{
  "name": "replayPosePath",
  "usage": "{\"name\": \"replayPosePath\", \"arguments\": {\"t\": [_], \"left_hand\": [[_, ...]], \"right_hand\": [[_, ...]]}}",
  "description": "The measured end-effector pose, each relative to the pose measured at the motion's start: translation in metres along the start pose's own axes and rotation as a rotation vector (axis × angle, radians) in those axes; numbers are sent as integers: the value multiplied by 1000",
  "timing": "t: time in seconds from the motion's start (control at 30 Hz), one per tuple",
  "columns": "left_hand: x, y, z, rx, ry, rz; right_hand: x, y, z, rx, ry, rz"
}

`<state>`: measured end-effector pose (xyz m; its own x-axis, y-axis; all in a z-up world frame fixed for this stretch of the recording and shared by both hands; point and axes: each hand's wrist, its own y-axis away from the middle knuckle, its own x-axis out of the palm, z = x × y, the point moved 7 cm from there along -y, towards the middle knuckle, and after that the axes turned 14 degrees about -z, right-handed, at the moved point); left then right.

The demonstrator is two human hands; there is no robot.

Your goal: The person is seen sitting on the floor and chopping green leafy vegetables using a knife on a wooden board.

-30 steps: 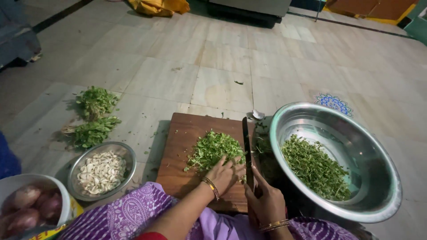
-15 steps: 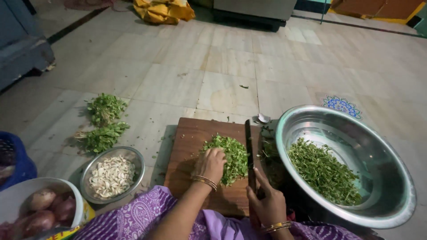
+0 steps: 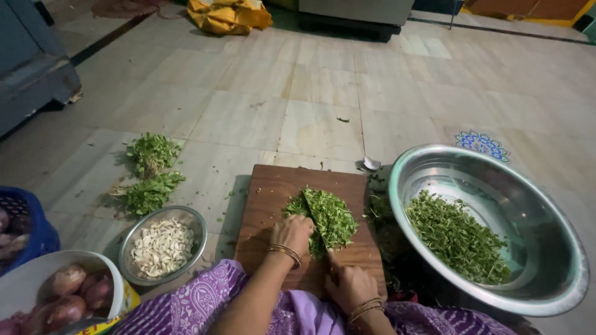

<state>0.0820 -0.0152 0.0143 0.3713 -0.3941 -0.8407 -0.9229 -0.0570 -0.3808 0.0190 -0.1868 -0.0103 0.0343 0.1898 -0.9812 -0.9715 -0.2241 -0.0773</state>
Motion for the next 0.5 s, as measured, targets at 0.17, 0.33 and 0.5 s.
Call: {"name": "replayPosePath", "arguments": {"t": [0.17,0.33,0.5], "left_hand": [[1,-4,24,-148,140,-88],[21,0,41,-206,208,-194],[-11,0,20,-201,162,-35]], "right_hand": [[-6,2,-5,33,-165,-72],[-43,8,-10,56,-410,-352],[-48,6,-9,57,-378,-320]]}}
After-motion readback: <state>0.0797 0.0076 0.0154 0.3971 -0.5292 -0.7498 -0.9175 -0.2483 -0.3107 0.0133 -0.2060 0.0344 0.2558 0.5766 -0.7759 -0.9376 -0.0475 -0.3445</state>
